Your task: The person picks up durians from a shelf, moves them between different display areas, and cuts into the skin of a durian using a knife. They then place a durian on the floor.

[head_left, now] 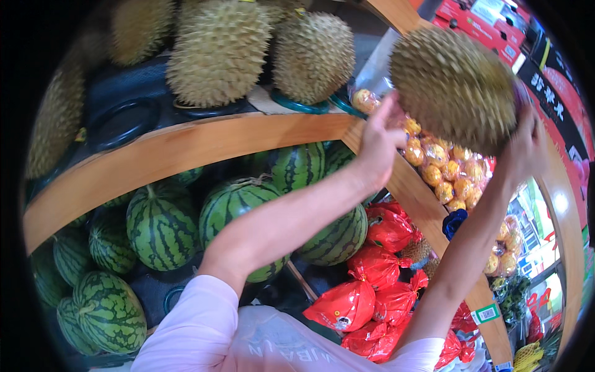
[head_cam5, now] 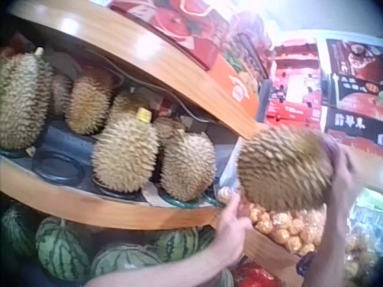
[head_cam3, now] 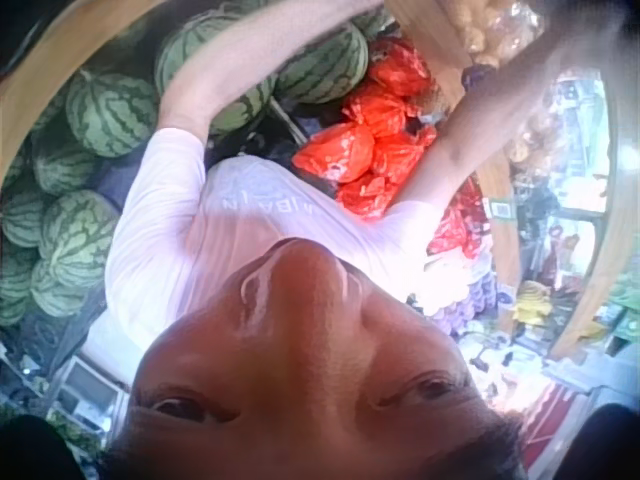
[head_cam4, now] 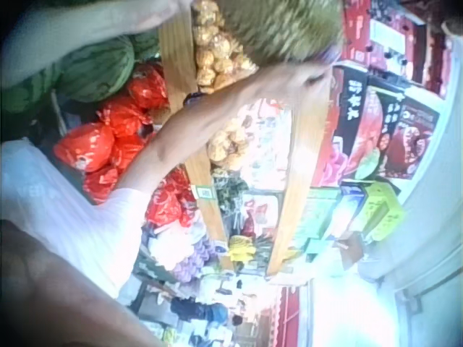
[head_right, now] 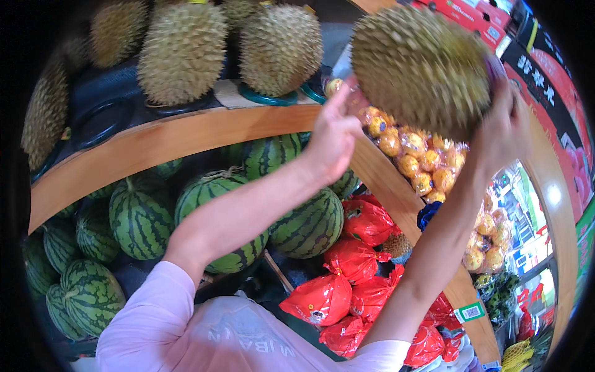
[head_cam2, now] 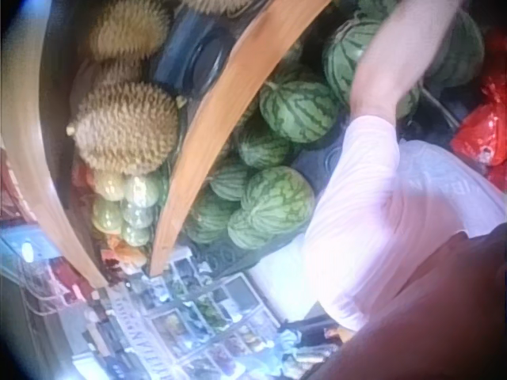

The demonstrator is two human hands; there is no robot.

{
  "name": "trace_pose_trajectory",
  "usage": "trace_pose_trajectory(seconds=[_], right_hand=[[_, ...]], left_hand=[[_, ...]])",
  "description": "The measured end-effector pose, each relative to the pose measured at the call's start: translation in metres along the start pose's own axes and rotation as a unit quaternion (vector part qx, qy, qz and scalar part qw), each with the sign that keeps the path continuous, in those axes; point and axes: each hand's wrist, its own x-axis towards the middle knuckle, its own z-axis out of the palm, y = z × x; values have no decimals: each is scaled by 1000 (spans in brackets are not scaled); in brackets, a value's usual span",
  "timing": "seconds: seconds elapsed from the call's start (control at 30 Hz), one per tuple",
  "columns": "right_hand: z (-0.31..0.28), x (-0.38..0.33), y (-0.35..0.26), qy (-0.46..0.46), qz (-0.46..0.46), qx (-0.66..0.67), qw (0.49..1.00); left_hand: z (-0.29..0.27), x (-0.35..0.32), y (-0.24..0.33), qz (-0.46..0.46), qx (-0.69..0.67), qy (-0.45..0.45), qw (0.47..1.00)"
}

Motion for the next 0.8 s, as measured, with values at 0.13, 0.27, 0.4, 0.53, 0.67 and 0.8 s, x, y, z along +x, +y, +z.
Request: trace_pose_trajectory(seconds=[0.13,0.27,0.4,0.53,0.67,0.8], right_hand=[[-62,-49,-69,173,88,34,980],[-116,-79,-103,304,98,83,944],[-163,-136,-77,302,219,236,897],[-228,-230,-27,149,395,58,905],[-229,-292,-78,152,603,273,733],[-229,-340,-109,100,686,346,632]], left_hand=[[22,-48,17,47,73,-31,996],[47,-84,33,208,335,-124,911],[69,-110,73,306,435,-236,813],[57,-123,62,315,432,-171,827],[63,-196,62,50,273,-176,945],[48,-251,67,36,305,-175,935]])
